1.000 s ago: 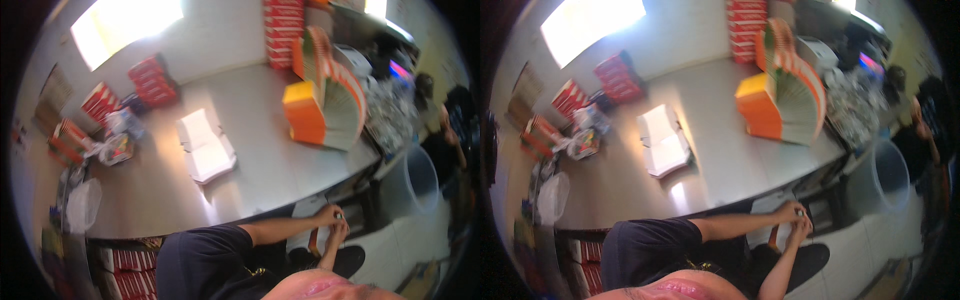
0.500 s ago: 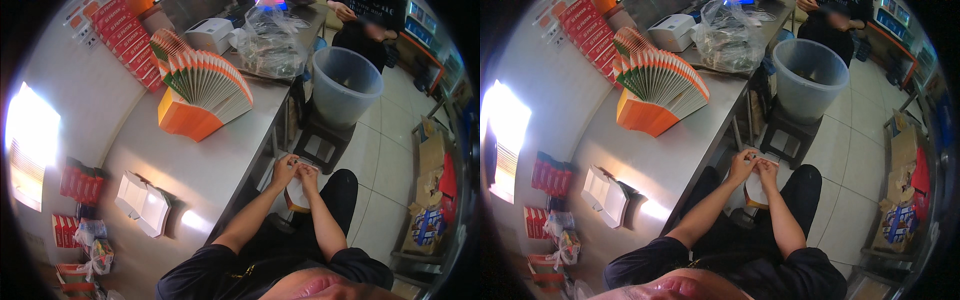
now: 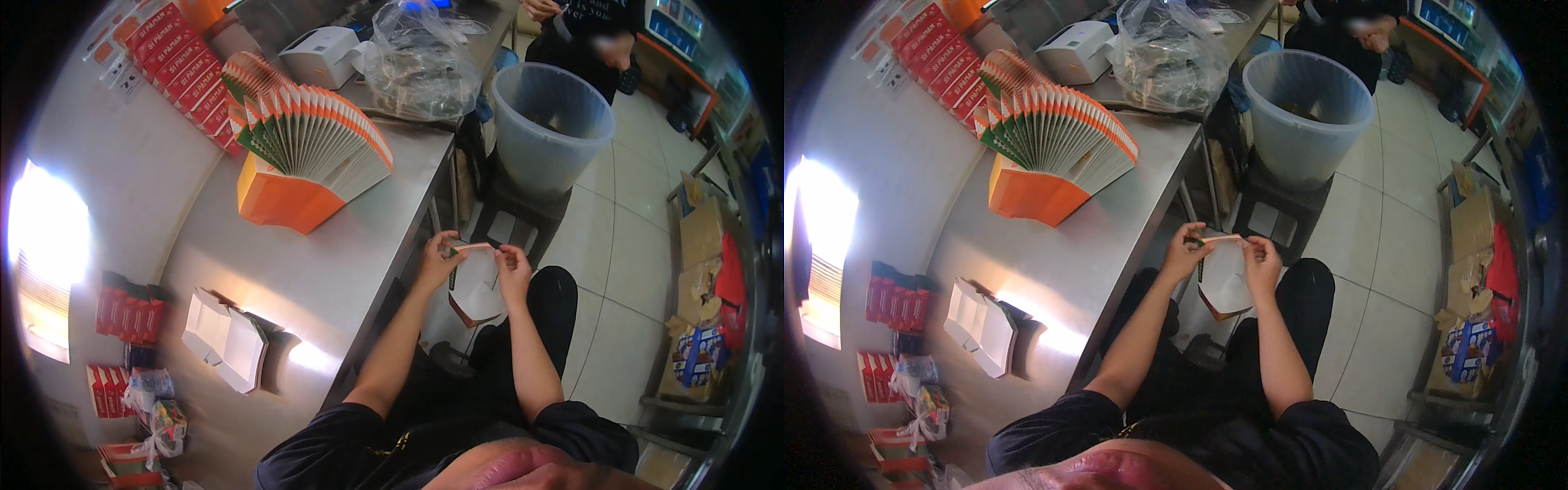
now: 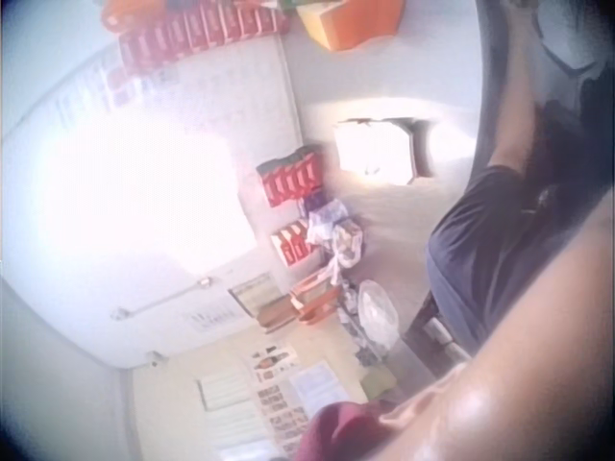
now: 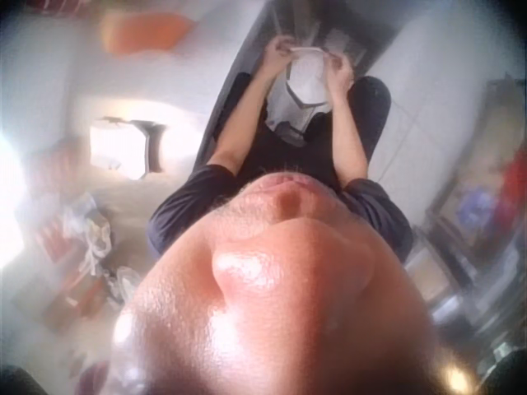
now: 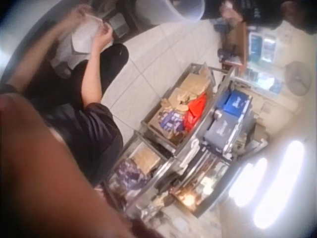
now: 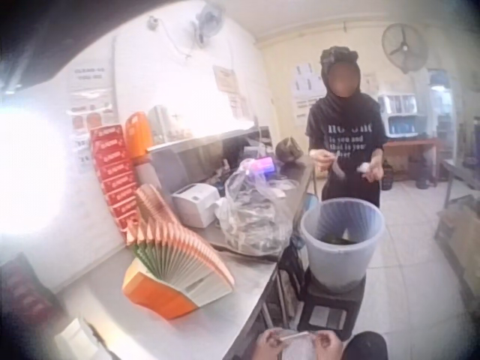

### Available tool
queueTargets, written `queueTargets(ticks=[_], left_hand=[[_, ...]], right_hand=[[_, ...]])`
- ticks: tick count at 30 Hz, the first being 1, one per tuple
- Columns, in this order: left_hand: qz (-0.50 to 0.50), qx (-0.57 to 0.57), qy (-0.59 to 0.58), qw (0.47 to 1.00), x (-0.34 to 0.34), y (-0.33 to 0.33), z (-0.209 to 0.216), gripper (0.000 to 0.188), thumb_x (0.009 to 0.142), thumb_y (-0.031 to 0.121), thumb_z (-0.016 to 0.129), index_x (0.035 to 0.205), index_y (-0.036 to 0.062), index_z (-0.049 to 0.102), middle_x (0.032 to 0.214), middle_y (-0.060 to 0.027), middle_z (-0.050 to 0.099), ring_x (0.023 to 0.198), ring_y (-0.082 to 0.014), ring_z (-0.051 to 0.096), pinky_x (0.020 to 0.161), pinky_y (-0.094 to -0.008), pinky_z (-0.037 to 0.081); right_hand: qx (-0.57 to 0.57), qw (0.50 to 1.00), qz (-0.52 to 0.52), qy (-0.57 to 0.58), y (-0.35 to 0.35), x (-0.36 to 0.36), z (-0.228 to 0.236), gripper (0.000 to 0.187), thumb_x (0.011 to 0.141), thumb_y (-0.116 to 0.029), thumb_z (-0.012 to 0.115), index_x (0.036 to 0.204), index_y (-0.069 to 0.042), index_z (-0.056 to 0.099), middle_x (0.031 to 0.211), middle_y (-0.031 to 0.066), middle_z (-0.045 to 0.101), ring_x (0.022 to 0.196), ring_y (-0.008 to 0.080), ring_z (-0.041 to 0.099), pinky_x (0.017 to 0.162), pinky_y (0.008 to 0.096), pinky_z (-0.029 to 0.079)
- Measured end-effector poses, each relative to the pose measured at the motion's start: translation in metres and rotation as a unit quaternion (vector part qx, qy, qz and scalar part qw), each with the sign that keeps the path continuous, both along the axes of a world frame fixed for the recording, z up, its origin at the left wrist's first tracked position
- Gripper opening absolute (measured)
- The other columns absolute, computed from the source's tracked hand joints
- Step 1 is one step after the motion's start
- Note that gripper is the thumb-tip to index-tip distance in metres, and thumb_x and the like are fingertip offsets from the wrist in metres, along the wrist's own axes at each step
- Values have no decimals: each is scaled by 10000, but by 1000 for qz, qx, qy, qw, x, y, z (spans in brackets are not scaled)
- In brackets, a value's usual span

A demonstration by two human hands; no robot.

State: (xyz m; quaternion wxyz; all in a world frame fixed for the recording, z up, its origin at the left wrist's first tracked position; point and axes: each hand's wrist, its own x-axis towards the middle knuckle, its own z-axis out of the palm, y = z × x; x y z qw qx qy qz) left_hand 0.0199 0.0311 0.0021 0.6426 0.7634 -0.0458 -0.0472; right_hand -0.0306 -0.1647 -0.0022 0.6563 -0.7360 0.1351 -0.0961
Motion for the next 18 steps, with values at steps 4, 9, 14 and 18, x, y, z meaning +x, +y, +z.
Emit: queueTargets(ticks=[4, 9, 14, 18], left_hand=[[-58, -129, 101, 985, -6, 1, 25, 710, 844, 77, 819, 1463, 67, 472, 1277, -132, 617, 1062, -167, 642, 921, -302, 538], [-147, -227, 186, 945, -10, 1, 37, 683, 839, 64, 815, 1445, 16, 505, 1221, -127, 668, 1080, -158, 649, 947, -287, 519], [-158, -197, 219, 943, -11, 9, 35, 563, 843, 85, 820, 1354, 2, 598, 1155, -99, 696, 1051, -155, 663, 944, -292, 519], [-137, -189, 222, 947, -12, 2, 33, 435, 843, 106, 828, 1232, -5, 669, 1064, -82, 718, 957, -147, 685, 866, -282, 539]], right_hand=[[156, 987, 35, -19, -22, 1, 5, 440, 956, -280, 728, 1319, -68, 600, 1142, 65, 665, 1024, 138, 627, 882, 284, 512], [372, 904, 209, 22, -12, -9, 9, 728, 952, -547, 629, 1477, -70, 465, 1318, 101, 616, 1154, 188, 610, 992, 339, 500], [382, 883, 270, 41, -4, -11, 14, 933, 889, -754, 480, 1497, -46, 443, 1369, 105, 603, 1202, 198, 603, 1039, 372, 482], [415, 859, 298, 30, -9, -13, -20, 893, 920, -733, 467, 1445, -10, 492, 1321, 115, 630, 1181, 203, 614, 1017, 362, 490]])
